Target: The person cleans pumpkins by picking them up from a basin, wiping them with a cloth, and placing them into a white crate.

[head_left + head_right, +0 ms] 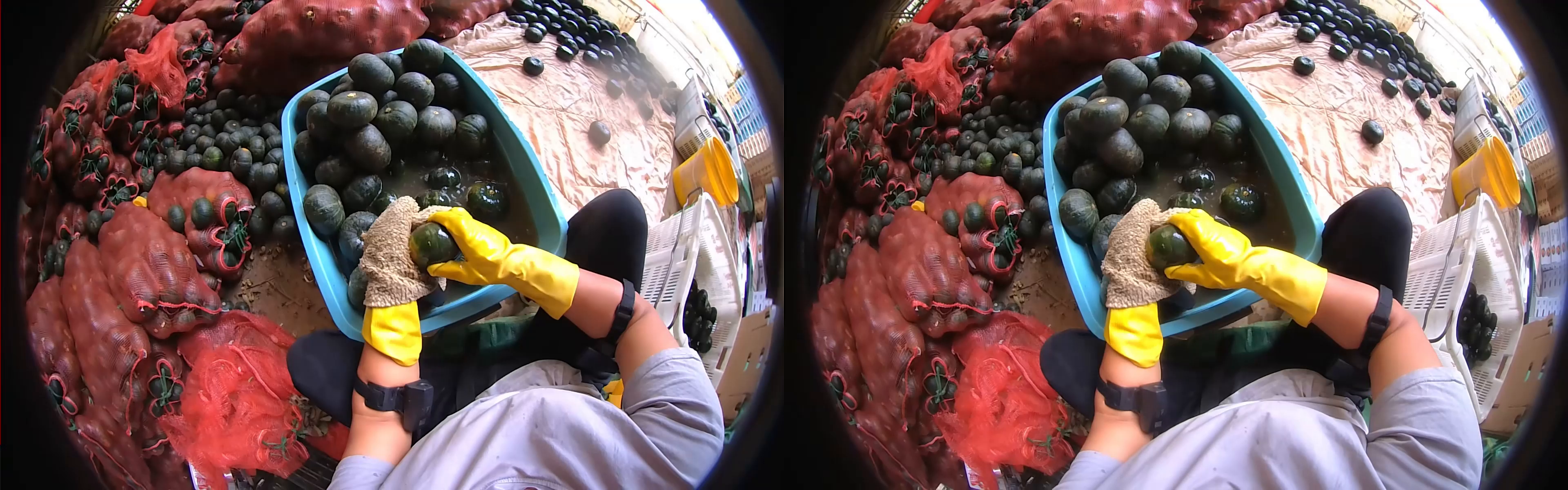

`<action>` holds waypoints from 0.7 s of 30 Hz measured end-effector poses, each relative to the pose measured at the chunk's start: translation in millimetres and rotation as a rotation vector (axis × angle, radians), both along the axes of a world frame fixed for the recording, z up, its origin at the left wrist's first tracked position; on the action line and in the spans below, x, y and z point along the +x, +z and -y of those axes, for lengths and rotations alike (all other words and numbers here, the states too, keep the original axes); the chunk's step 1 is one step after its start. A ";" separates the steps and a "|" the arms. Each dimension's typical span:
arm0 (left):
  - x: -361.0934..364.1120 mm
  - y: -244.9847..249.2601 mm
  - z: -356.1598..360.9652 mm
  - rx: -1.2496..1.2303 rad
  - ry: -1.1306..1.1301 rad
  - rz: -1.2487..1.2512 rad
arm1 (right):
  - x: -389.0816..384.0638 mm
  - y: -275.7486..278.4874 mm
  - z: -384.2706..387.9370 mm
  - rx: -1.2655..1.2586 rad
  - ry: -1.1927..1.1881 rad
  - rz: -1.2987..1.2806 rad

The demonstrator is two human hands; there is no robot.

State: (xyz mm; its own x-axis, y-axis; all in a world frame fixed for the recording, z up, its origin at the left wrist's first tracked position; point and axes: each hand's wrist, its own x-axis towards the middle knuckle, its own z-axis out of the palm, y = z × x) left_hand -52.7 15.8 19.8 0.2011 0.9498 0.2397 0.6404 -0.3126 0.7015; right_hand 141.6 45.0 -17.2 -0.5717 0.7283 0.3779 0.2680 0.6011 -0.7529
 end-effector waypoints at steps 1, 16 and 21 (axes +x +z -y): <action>0.3 1.7 -0.4 0.027 -0.006 -0.105 | 2.5 1.1 -3.4 0.016 0.078 -0.015; 27.9 -31.4 -15.6 -0.376 0.167 1.233 | -18.7 29.7 -11.7 -0.763 0.097 -0.409; 12.7 -34.3 -16.9 -0.307 0.143 1.137 | -33.6 -4.6 -4.8 -0.581 -0.404 -0.248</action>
State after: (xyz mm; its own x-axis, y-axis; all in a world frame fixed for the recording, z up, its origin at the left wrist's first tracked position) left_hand -40.0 32.7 -14.5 -0.0929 0.9952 -0.0297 -0.3831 -0.0082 0.9237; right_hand 108.0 49.7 -21.8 -0.1653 0.9851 -0.0483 0.1647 -0.0207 -0.9861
